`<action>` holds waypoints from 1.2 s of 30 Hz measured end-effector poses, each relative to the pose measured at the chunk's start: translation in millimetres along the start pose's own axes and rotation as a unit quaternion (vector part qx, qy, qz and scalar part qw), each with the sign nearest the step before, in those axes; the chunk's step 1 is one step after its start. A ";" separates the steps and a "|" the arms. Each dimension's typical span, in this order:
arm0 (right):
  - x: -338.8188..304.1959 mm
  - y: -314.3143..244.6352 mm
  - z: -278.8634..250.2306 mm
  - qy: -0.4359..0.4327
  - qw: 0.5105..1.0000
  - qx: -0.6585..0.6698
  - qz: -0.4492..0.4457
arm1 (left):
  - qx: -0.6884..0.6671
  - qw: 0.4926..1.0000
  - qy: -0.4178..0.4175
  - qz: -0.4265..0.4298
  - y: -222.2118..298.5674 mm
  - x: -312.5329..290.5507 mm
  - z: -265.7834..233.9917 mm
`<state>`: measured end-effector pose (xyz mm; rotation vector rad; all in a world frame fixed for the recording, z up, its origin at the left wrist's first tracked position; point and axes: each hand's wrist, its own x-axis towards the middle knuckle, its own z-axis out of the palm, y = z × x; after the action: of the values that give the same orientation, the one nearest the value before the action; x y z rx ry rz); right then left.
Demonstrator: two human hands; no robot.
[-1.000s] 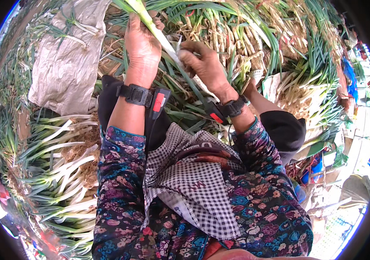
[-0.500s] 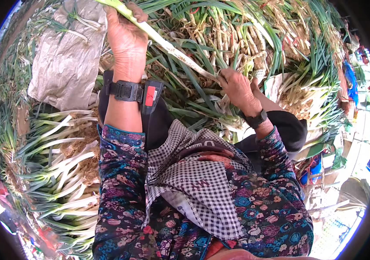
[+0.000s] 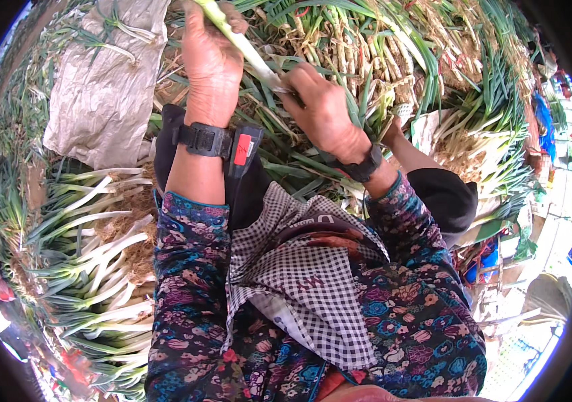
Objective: The person cleans scallions by hand, picking them up one at a time from a pile, peeling away the outer layers, and placing the cleaned stalks onto a separate pile.
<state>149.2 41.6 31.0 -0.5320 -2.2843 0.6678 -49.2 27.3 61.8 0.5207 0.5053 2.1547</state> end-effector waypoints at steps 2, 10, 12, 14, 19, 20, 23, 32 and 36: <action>-9.1 5.9 -6.3 0.012 1.000 0.022 -0.012 | -0.004 1.000 0.023 0.012 7.4 2.2 -6.3; -101.7 38.5 -46.3 -0.055 0.972 0.122 0.195 | -0.039 0.997 0.042 0.047 45.7 3.3 -19.4; -140.2 77.1 -51.3 -0.145 0.966 -0.076 0.199 | -0.012 0.993 0.065 0.097 51.1 4.5 -16.7; -177.1 112.2 -75.5 -0.411 0.858 -0.223 0.212 | -0.002 0.994 0.041 0.097 46.5 0.9 -9.0; -80.8 27.5 -54.5 -0.056 0.985 0.051 0.155 | 0.012 0.997 0.014 0.072 29.9 -9.1 7.7; -63.0 15.7 -44.6 -0.009 0.987 0.084 0.137 | 0.013 0.997 0.012 0.073 28.4 -8.4 7.6; -25.2 -2.1 -16.7 0.045 0.995 0.063 0.063 | -0.060 0.997 -0.048 0.001 16.0 -5.1 4.2; -15.0 2.7 2.7 0.030 0.997 0.029 0.069 | -0.001 1.000 -0.004 0.022 9.7 -10.4 15.9; -16.9 4.3 11.2 0.027 0.986 0.119 0.112 | -0.026 1.000 -0.012 0.013 11.5 -8.4 12.5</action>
<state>153.5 32.4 12.9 -0.6882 -2.0749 1.0090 -45.2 16.2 76.6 0.5272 0.4309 2.1765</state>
